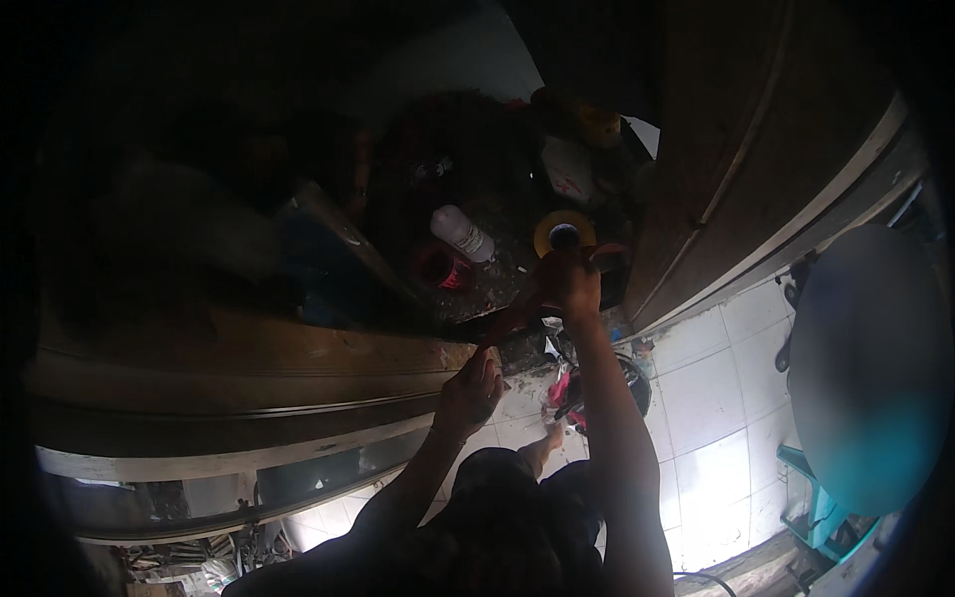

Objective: The person prepares red ink, applies it to a screen printing frame, and uses a squeegee to transfer the design onto a pink folder. They then lift the folder to reveal the printed design and place it aside.

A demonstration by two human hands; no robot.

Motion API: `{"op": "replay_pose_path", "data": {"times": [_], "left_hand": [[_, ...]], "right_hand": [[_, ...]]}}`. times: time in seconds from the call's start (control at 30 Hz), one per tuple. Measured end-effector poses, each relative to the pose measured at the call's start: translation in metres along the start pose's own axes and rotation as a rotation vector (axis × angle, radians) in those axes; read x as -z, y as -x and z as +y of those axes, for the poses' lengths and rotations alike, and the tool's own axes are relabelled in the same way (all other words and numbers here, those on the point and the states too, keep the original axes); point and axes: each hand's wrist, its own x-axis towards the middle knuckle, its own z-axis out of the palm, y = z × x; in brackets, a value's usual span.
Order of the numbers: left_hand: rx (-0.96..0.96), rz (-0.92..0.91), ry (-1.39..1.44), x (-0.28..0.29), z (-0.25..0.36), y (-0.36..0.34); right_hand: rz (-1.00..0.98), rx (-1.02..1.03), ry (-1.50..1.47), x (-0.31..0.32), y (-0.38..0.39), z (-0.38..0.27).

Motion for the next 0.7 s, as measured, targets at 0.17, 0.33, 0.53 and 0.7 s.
{"op": "replay_pose_path", "data": {"times": [0.17, 0.33, 0.53, 0.7], "left_hand": [[0.052, -0.003, -0.156, -0.021, 0.003, -0.018], [0.368, -0.125, 1.047, -0.029, 0.007, -0.034], [0.342, -0.156, 1.119, -0.030, 0.006, -0.042], [0.326, -0.208, 1.127, -0.039, 0.008, -0.045]], "right_hand": [[-0.002, -0.152, -0.011, 0.016, -0.028, 0.050], [0.134, -0.094, -0.294, 0.018, -0.044, 0.050], [-0.147, 0.447, 0.855, 0.033, -0.071, 0.015], [-0.120, 0.151, 0.273, 0.035, -0.074, 0.047]]}}
